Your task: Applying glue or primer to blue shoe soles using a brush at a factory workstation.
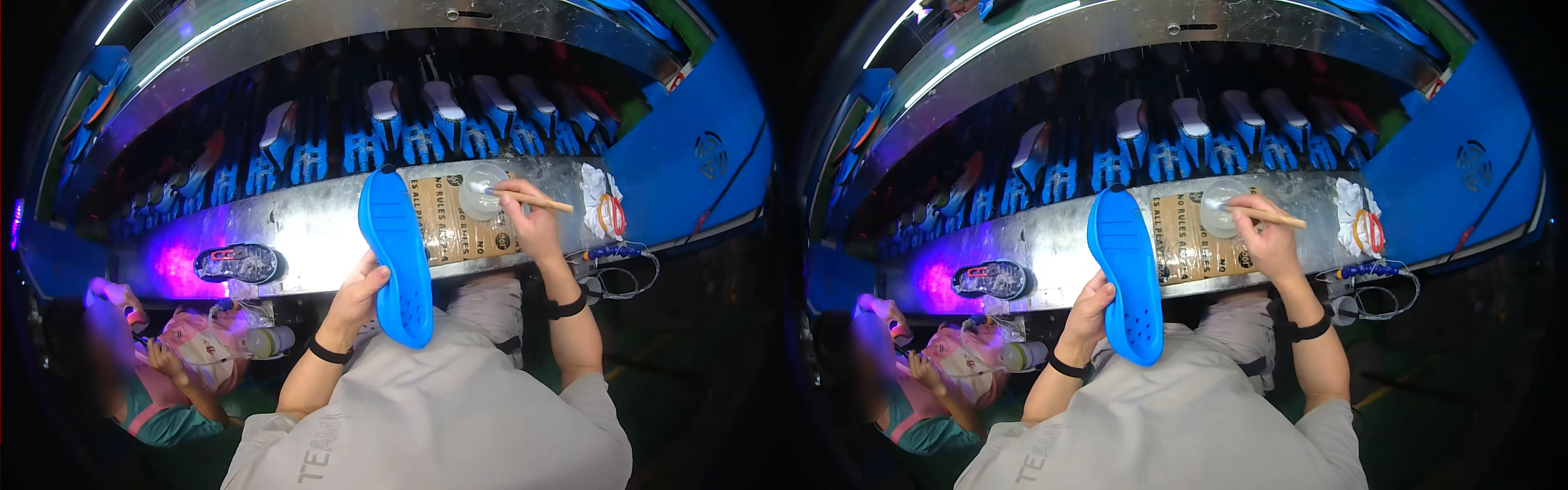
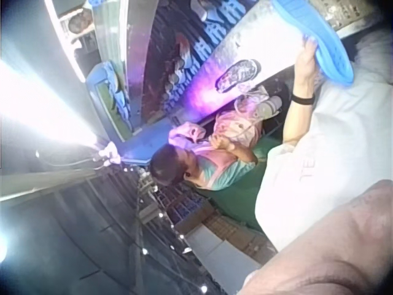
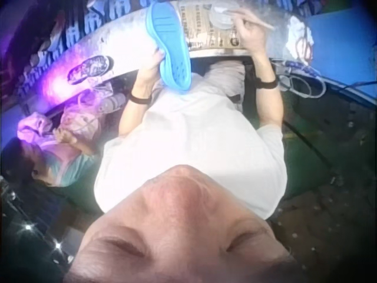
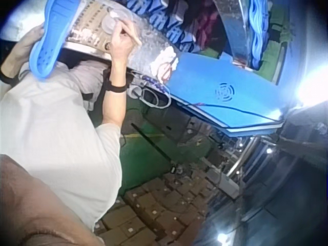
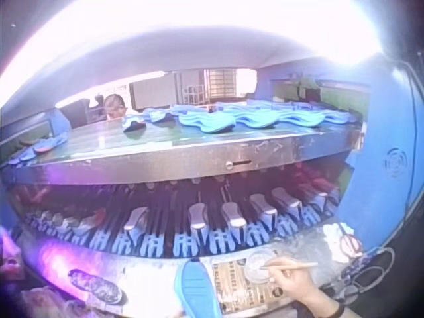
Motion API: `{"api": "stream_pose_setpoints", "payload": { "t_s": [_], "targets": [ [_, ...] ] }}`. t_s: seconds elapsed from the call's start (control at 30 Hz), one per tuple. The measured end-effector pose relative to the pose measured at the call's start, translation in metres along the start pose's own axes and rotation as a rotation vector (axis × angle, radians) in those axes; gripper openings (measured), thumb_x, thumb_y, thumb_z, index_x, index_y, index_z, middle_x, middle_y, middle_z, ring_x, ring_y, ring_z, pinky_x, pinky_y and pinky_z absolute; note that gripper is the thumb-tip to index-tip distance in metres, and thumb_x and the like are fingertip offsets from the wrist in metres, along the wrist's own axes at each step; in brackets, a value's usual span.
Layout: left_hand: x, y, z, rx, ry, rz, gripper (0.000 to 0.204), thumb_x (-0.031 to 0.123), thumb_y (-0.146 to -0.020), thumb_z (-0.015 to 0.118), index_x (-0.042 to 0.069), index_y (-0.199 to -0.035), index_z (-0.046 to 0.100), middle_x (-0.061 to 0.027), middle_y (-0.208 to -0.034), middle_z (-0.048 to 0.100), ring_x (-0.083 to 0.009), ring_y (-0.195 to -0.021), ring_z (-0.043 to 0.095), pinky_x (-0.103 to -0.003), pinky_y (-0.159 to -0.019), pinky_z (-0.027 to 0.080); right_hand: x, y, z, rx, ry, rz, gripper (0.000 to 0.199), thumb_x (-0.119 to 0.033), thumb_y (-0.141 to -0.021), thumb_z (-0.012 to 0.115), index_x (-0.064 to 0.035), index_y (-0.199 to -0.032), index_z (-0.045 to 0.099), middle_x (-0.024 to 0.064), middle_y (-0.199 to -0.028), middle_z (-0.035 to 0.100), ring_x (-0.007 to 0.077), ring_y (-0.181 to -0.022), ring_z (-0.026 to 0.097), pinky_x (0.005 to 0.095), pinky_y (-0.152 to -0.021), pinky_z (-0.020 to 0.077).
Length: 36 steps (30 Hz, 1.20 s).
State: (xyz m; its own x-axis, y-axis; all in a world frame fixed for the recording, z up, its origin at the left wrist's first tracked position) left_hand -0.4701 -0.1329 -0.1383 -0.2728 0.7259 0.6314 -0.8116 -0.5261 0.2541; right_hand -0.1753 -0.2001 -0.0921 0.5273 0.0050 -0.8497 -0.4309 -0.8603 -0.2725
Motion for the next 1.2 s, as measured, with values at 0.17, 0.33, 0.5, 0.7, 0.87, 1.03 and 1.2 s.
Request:
{"api": "stream_pose_setpoints", "payload": {
  "t_s": [0.17,0.33,0.5,0.7,0.87,1.03,1.2],
  "targets": [
    [0.003,0.000,0.006,-0.017,0.030,-0.044,0.072,0.029,-0.093,0.071,0.001,-0.148,0.034,-0.0152,-0.135,0.056,-0.0237,-0.120,0.059,-0.039,-0.102,0.049,-0.038,0.005,0.024,-0.202,-0.333,0.000,0.017,-0.010,-0.090,0.064,0.0001,-0.102,0.070,0.0102,-0.095,0.070,0.0190,-0.086,0.065,0.0310,-0.078,0.0504],
    [0.001,0.003,0.005,-0.029,-0.002,-0.066,0.074,0.031,-0.092,0.072,0.000,-0.148,0.034,-0.0139,-0.135,0.056,-0.0220,-0.120,0.059,-0.037,-0.101,0.050,-0.042,0.003,0.036,-0.211,-0.338,-0.066,0.018,-0.009,-0.089,0.065,0.0003,-0.103,0.070,0.0111,-0.096,0.070,0.0195,-0.087,0.065,0.0312,-0.077,0.0501],
    [0.006,0.007,0.005,-0.023,0.012,-0.072,0.073,0.031,-0.092,0.072,-0.001,-0.147,0.036,-0.0134,-0.134,0.057,-0.0208,-0.118,0.060,-0.035,-0.099,0.051,-0.049,0.003,0.036,-0.202,-0.213,-0.200,0.016,-0.006,-0.086,0.065,0.0003,-0.100,0.071,0.0129,-0.089,0.069,0.0228,-0.079,0.065,0.0325,-0.072,0.0503],
    [0.016,0.006,0.004,0.005,-0.012,-0.052,0.071,0.031,-0.093,0.070,-0.001,-0.147,0.036,-0.0135,-0.129,0.060,-0.0218,-0.113,0.063,-0.036,-0.098,0.052,-0.048,0.006,0.035,-0.339,-0.228,-0.146,0.016,-0.007,-0.086,0.065,0.0004,-0.098,0.071,0.0127,-0.088,0.069,0.0234,-0.079,0.065,0.0329,-0.072,0.0504],
    [0.020,0.006,0.009,-0.066,-0.031,-0.099,0.068,0.029,-0.093,0.070,-0.003,-0.145,0.039,-0.0147,-0.129,0.060,-0.0217,-0.112,0.064,-0.035,-0.096,0.052,-0.050,-0.005,0.034,-0.180,-0.211,-0.190,0.016,-0.007,-0.087,0.064,0.0005,-0.098,0.071,0.0117,-0.089,0.069,0.0228,-0.080,0.064,0.0330,-0.071,0.0501],
    [0.025,0.005,0.005,-0.036,-0.072,-0.071,0.070,0.031,-0.092,0.071,-0.004,-0.145,0.039,-0.0152,-0.130,0.060,-0.0216,-0.113,0.063,-0.035,-0.097,0.052,-0.055,-0.003,0.034,-0.266,-0.189,-0.201,0.015,-0.006,-0.085,0.065,0.0005,-0.097,0.071,0.0124,-0.088,0.069,0.0242,-0.079,0.064,0.0335,-0.071,0.0506],
    [0.039,0.001,0.008,-0.011,-0.144,0.009,0.070,0.031,-0.092,0.071,-0.004,-0.144,0.040,-0.0149,-0.131,0.060,-0.0222,-0.116,0.062,-0.035,-0.099,0.050,-0.062,0.008,0.035,-0.361,-0.246,-0.269,0.015,-0.006,-0.082,0.066,0.0008,-0.095,0.071,0.0122,-0.087,0.070,0.0245,-0.078,0.065,0.0350,-0.071,0.0508]
  ]
}}
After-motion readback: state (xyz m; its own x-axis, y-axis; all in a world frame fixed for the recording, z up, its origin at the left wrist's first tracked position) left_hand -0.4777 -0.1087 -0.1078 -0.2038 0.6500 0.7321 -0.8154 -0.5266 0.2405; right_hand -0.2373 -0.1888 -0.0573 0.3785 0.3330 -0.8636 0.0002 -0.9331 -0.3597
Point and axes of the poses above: each hand's wrist, its own y-axis away from the middle knuckle, its own z-axis out of the palm, x = y × z, the point moved 3 cm from there along -y, towards the middle knuckle
